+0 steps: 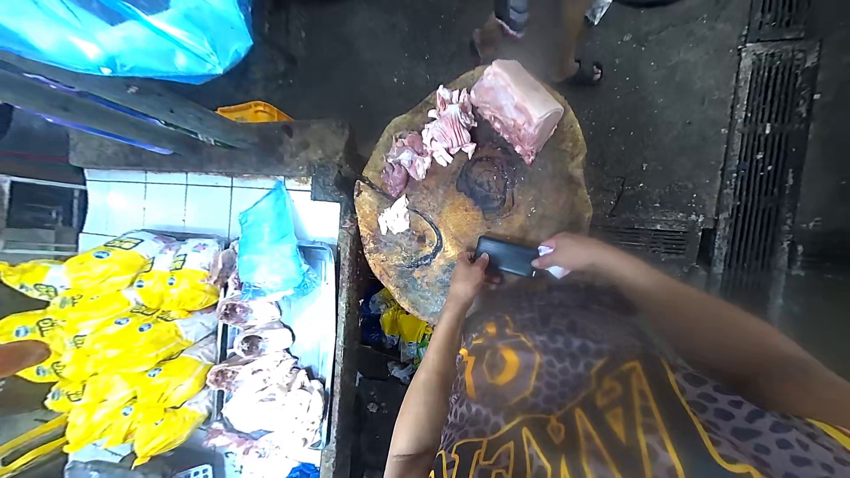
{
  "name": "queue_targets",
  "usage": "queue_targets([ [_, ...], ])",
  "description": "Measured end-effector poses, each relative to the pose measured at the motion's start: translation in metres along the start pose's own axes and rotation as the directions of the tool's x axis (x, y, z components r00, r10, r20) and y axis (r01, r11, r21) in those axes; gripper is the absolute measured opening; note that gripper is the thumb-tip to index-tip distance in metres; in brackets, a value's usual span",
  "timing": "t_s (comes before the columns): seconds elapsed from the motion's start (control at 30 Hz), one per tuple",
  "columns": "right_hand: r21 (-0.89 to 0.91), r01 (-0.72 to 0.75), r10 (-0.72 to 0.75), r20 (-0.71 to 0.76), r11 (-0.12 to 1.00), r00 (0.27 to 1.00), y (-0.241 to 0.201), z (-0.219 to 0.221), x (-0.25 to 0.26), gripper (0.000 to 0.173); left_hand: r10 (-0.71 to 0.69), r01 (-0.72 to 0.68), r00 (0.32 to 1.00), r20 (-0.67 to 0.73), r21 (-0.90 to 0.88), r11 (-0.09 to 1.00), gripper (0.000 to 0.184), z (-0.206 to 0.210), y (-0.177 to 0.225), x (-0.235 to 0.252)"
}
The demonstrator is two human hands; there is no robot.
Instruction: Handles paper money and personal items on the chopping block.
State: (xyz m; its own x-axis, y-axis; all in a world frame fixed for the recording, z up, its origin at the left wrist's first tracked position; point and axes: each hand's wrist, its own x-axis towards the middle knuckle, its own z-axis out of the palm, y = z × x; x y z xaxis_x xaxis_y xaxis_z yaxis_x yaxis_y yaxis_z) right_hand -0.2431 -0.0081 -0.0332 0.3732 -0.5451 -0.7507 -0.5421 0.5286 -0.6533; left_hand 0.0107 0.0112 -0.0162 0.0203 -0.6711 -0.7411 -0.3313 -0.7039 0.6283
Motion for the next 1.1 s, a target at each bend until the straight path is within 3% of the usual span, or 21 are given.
queue_targets([
  [0.23, 0.004, -0.014, 0.014, -0.004, 1.000, 1.000, -0.001, 0.003, -0.007, 0.034, 0.019, -0.018, 1.000, -0.023, 0.018, 1.000, 0.042, 0.003, 0.001, -0.003],
  [0.4, -0.153, -0.019, 0.013, -0.038, 0.988, 0.999, -0.001, 0.005, -0.010, 0.037, 0.049, -0.046, 0.998, -0.030, 0.081, 0.996, 0.046, 0.006, -0.001, -0.006],
  [0.87, -0.341, -0.056, 0.029, -0.082, 0.939, 0.996, 0.000, 0.004, -0.006, 0.039, 0.046, -0.030, 0.996, -0.075, 0.212, 0.977, 0.047, 0.011, -0.006, 0.007],
  [0.93, -0.187, -0.020, 0.000, -0.108, 0.982, 0.994, -0.005, -0.003, -0.019, 0.036, 0.038, -0.021, 0.996, -0.077, 0.210, 0.977, 0.047, 0.009, -0.006, 0.007],
  [1.0, 0.159, 0.068, -0.047, -0.134, 0.985, 0.990, -0.009, -0.004, -0.031, 0.032, 0.059, -0.024, 0.993, -0.102, 0.313, 0.950, 0.055, 0.004, -0.003, -0.002],
  [1.03, 0.373, 0.125, -0.072, -0.152, 0.919, 0.986, -0.009, -0.001, -0.033, 0.029, 0.101, -0.048, 0.988, -0.118, 0.389, 0.920, 0.058, 0.002, 0.002, -0.012],
  [1.1, 0.695, 0.134, -0.074, -0.115, 0.707, 0.991, -0.017, 0.002, -0.031, 0.028, 0.318, -0.214, 0.941, -0.116, 0.524, 0.824, 0.059, 0.000, 0.016, -0.032],
])
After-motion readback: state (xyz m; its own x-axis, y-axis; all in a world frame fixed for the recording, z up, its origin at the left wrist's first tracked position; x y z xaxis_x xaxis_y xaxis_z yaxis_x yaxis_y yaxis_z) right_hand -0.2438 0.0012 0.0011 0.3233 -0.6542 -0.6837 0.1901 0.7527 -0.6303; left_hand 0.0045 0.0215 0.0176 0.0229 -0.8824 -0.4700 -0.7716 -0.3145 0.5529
